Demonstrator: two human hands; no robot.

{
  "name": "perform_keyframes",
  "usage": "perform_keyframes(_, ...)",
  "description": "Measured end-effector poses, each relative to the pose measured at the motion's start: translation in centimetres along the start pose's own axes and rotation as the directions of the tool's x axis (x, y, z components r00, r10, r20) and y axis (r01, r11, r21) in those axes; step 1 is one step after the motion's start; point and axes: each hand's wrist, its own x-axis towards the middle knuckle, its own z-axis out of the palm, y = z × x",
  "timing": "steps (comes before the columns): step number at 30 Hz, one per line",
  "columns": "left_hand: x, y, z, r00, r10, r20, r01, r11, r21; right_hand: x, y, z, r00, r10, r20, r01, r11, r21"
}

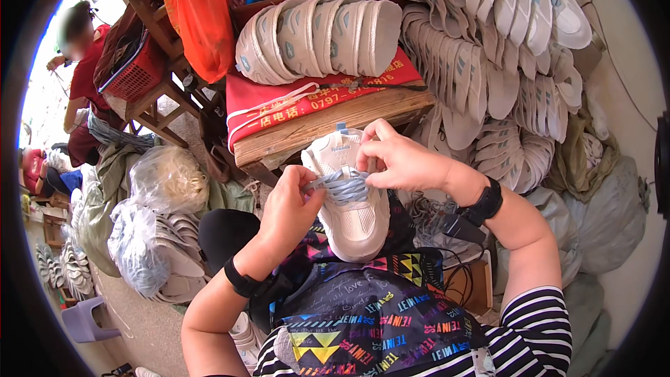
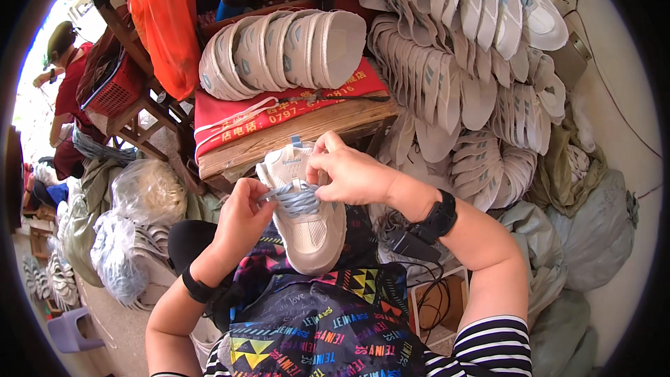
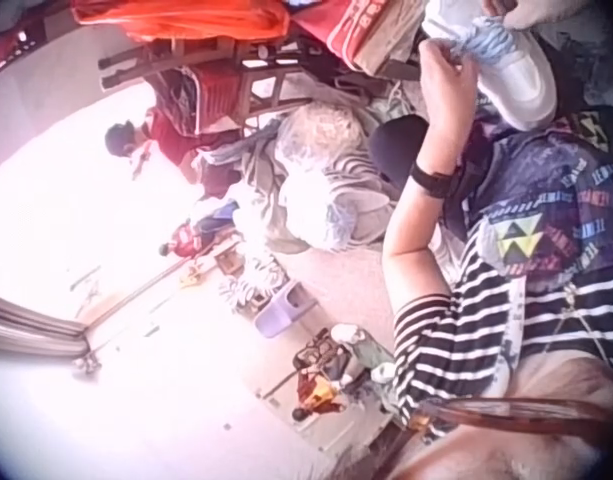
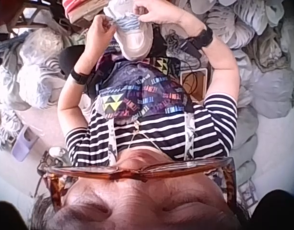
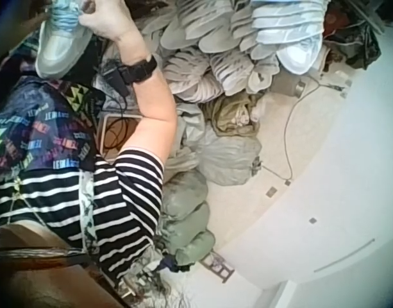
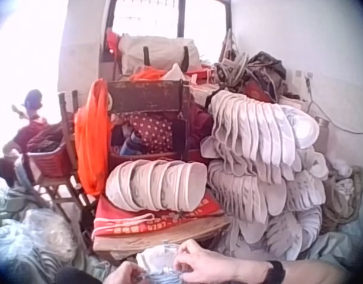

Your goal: Lacing a white shoe in a manufacturing setting.

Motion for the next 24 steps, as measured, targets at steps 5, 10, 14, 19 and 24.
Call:
perform_keyframes(5,0.6,-0.8,-0.1,0.881,0.454,-0.132,-0.377,0.844,0.382,0.4,1.3,1.6,0.994,-0.012,-0.113,0.028,0.989,0.143)
perform_keyframes(10,0.8,-0.1,-0.6,0.779,0.626,-0.031,-0.51,0.662,0.55,0.6,1.4,2.3,0.971,-0.009,-0.24,0.038,0.993,0.115)
perform_keyframes(14,1.2,-1.3,-1.0,0.976,-0.196,0.099,0.217,0.792,-0.571,0.4,0.1,2.7,0.963,0.02,-0.267,-0.039,0.997,-0.067)
perform_keyframes(19,2.3,-0.8,-2.7,0.962,-0.167,0.217,0.273,0.545,-0.793,0.6,1.1,3.0,0.952,-0.027,-0.306,0.028,1.0,-0.001)
perform_keyframes(24,2.5,1.4,-2.3,0.855,0.517,-0.044,-0.475,0.814,0.335,0.7,1.2,2.9,0.964,0.012,-0.265,0.041,0.981,0.191)
